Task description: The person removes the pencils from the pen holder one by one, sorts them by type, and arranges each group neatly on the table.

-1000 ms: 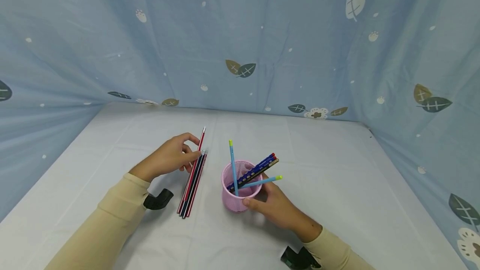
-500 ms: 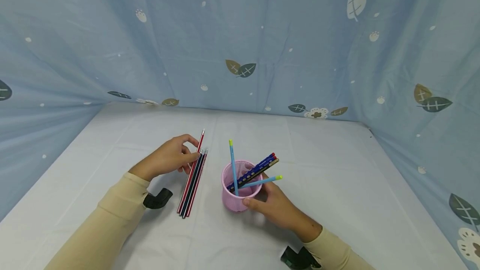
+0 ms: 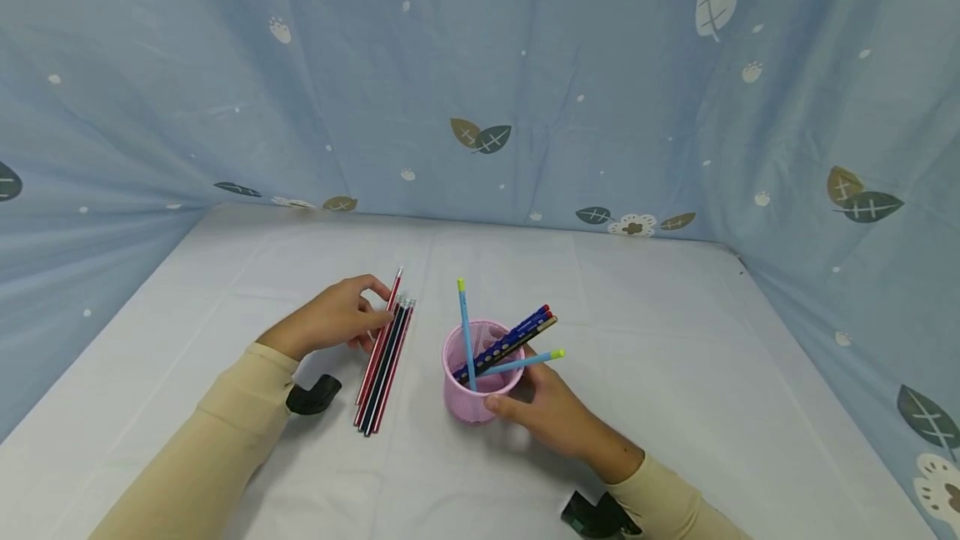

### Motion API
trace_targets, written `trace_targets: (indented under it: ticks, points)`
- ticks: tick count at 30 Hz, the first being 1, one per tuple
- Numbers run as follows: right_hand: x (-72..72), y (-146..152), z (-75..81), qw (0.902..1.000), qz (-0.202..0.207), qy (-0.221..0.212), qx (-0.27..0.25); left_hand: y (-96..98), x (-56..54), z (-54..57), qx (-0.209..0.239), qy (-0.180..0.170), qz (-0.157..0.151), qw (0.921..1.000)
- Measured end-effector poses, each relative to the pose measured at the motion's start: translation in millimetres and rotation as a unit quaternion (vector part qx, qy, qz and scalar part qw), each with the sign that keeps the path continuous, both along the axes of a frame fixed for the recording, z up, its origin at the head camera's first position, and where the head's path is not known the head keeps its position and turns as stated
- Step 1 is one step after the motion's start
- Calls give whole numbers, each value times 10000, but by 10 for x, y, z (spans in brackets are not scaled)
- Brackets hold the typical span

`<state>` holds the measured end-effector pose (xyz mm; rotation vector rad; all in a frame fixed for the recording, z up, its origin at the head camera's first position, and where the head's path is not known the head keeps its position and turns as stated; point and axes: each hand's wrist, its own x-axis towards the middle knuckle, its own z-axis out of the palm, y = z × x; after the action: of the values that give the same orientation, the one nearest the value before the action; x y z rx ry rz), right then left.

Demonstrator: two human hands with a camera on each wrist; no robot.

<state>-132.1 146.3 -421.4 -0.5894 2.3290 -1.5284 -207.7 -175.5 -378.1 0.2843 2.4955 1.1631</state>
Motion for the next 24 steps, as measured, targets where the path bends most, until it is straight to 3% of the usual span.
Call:
trace_targets:
  ticks: [8, 24]
  points:
    - [4, 5, -3, 10000, -11, -60, 1, -43, -14, -81, -263, -126, -62, 9996]
    - [-3, -4, 7, 10000, -33, -28, 18, -28, 5, -116, -491, -447, -53, 9978]
